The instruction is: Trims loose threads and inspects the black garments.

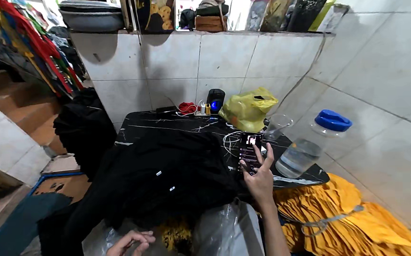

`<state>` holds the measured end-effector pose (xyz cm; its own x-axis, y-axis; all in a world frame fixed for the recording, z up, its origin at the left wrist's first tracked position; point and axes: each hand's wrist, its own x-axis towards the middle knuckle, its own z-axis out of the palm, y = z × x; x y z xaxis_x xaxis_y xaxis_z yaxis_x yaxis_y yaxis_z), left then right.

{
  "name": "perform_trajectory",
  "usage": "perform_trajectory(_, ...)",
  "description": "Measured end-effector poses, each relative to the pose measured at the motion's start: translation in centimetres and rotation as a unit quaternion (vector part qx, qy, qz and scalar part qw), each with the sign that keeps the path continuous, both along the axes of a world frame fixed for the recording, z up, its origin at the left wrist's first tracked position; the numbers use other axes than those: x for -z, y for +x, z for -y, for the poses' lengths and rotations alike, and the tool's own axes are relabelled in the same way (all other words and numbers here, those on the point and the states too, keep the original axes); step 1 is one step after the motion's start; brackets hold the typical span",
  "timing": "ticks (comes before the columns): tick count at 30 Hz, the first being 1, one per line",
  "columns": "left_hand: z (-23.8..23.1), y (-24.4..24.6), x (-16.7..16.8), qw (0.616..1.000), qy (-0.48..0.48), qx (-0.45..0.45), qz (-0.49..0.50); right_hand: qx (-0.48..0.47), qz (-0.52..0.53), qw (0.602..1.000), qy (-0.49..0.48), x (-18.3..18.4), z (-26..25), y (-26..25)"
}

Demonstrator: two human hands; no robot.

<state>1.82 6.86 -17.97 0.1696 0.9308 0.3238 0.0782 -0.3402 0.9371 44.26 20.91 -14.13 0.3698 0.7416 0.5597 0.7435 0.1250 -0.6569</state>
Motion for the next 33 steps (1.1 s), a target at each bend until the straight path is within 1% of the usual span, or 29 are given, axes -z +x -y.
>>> perform_trajectory(2, 0.1, 0.5, -0.2, 0.999, -0.006, -0.046, -0.003, 0.007, -0.008, 1.000, 0.026, 0.1, 0.5, -0.2)
perform_trajectory(4, 0.2, 1.0, -0.2, 0.993, 0.001, -0.121, -0.014, 0.008, -0.014, 0.999, 0.047, 0.6, 0.9, -0.3)
perform_trajectory(8, 0.2, 1.1, 1.2, 0.958, 0.038, -0.269, -0.093, 0.008, -0.021, 0.999, 0.035, 1.7, 2.0, -0.2)
perform_trajectory(10, 0.3, 1.0, 1.5, 0.948, 0.025, -0.297, -0.113, 0.015, -0.016, 0.999, 0.035, 2.3, 2.6, -0.1)
perform_trajectory(12, 0.5, 0.7, 1.4, 0.952, -0.045, -0.270, -0.138, 0.017, -0.018, 0.999, 0.029, 3.0, 2.9, -0.1)
perform_trajectory(13, 0.5, 0.7, 1.4, 0.951, -0.083, -0.247, -0.167, 0.015, -0.019, 0.999, 0.022, 3.3, 3.0, -0.1)
perform_trajectory(15, 0.3, 1.0, 1.6, 0.948, -0.106, -0.217, -0.206, 0.012, -0.009, 1.000, 0.012, 3.6, 2.8, 0.1)
perform_trajectory(16, 0.3, 1.2, 1.6, 0.950, -0.097, -0.207, -0.214, 0.011, -0.001, 1.000, 0.011, 3.6, 2.8, 0.2)
perform_trajectory(18, 0.4, 1.3, 1.6, 0.956, -0.038, -0.192, -0.220, 0.005, 0.009, 1.000, 0.018, 3.4, 2.8, -0.1)
perform_trajectory(20, 0.4, 1.4, 1.6, 0.961, 0.031, -0.189, -0.201, -0.001, 0.000, 0.999, 0.032, 2.9, 3.1, -1.0)
perform_trajectory(22, 0.4, 1.6, 1.2, 0.967, 0.065, -0.180, -0.167, -0.011, -0.015, 0.998, 0.067, 2.4, 3.8, -2.3)
perform_trajectory(25, 0.6, 1.8, 0.8, 0.979, 0.074, -0.158, -0.101, -0.078, -0.024, 0.988, 0.129, 1.6, 5.6, -6.3)
perform_trajectory(27, 0.7, 1.8, 0.7, 0.982, 0.067, -0.159, -0.074, -0.163, -0.023, 0.978, 0.125, 1.8, 7.3, -9.9)
perform_trajectory(28, 0.8, 1.7, 0.8, 0.982, 0.068, -0.165, -0.066, -0.217, -0.022, 0.971, 0.096, 2.0, 8.2, -11.8)
perform_trajectory(30, 0.7, 1.6, 1.1, 0.977, 0.080, -0.189, -0.058, -0.325, -0.012, 0.946, -0.004, 2.8, 9.6, -15.0)
perform_trajectory(31, 0.6, 1.4, 1.3, 0.974, 0.088, -0.199, -0.059, -0.362, 0.007, 0.931, -0.052, 3.5, 9.9, -16.2)
perform_trajectory(33, 0.8, 1.1, 1.3, 0.973, 0.097, -0.203, -0.061, -0.391, 0.066, 0.912, -0.105, 4.5, 10.2, -18.0)
